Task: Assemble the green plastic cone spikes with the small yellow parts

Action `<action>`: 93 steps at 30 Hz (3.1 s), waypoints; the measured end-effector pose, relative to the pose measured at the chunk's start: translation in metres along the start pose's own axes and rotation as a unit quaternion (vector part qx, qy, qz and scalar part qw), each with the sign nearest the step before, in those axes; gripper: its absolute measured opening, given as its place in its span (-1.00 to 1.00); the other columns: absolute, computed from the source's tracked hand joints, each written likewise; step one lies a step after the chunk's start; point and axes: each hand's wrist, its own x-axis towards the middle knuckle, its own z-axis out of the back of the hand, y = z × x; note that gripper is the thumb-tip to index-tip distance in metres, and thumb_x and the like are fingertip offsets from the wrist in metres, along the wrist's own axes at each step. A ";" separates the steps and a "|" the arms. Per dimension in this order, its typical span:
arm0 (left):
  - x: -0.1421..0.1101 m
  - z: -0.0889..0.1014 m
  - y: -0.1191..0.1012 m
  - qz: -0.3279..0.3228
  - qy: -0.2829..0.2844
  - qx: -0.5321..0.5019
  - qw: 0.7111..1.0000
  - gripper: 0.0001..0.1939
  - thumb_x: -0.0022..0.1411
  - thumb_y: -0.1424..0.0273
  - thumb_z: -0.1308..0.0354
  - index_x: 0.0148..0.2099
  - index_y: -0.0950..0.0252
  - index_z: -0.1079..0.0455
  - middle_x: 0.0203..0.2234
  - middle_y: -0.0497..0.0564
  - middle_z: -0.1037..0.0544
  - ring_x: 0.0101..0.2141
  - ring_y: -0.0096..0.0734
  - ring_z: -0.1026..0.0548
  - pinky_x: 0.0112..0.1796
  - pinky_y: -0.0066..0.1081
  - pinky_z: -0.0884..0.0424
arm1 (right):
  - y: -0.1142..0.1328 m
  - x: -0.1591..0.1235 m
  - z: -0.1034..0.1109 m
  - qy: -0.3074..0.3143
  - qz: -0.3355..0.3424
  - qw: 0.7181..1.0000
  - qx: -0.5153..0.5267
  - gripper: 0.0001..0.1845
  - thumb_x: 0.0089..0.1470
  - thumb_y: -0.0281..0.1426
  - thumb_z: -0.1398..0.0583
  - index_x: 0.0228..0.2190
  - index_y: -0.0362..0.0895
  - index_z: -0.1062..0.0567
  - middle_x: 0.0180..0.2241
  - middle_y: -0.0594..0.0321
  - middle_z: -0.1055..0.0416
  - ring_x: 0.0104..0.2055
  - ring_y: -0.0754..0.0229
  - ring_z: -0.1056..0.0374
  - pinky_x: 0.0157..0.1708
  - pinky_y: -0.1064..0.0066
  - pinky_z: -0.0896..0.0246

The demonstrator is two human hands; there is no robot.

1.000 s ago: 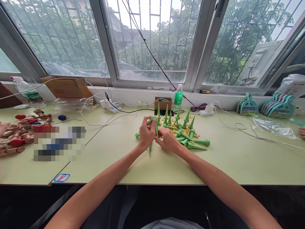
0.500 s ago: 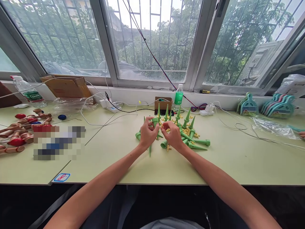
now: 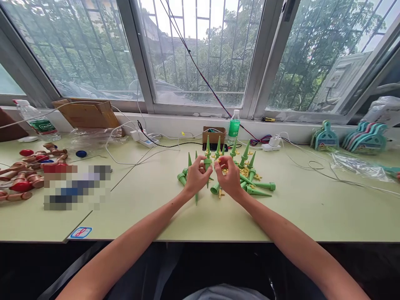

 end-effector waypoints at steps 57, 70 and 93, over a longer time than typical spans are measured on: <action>-0.005 -0.003 -0.004 0.024 0.026 -0.024 0.999 -0.70 0.15 0.19 -0.15 -0.18 0.22 -0.18 -0.64 -0.20 -0.36 -0.75 -0.55 -0.35 -0.73 -0.58 -0.17 | -0.005 -0.001 0.001 0.068 -0.040 0.997 -0.005 -0.88 0.16 -0.33 -0.11 -0.39 -0.10 -0.32 -0.50 0.32 -0.35 -0.50 0.29 -0.29 -0.51 0.47 -0.19; -0.005 -0.004 -0.003 0.010 0.013 -0.012 1.000 -0.73 0.16 0.23 -0.14 -0.17 0.22 -0.19 -0.61 -0.18 -0.39 -0.72 -0.61 -0.32 -0.66 -0.60 -0.17 | -0.004 -0.001 0.001 0.090 -0.040 0.995 -0.024 -0.83 0.16 -0.33 -0.09 -0.46 -0.10 -0.33 -0.57 0.35 -0.29 -0.56 0.30 -0.20 -0.52 0.47 -0.15; -0.005 -0.003 0.001 -0.014 0.008 0.048 0.999 -0.71 0.16 0.22 -0.13 -0.11 0.22 -0.25 -0.61 -0.19 -0.27 -0.69 -0.63 -0.19 -0.63 -0.59 -0.12 | -0.007 -0.001 0.001 0.106 -0.041 0.993 -0.026 -0.79 0.18 -0.31 -0.07 -0.48 -0.10 -0.32 -0.61 0.37 -0.24 -0.61 0.32 -0.11 -0.57 0.47 -0.06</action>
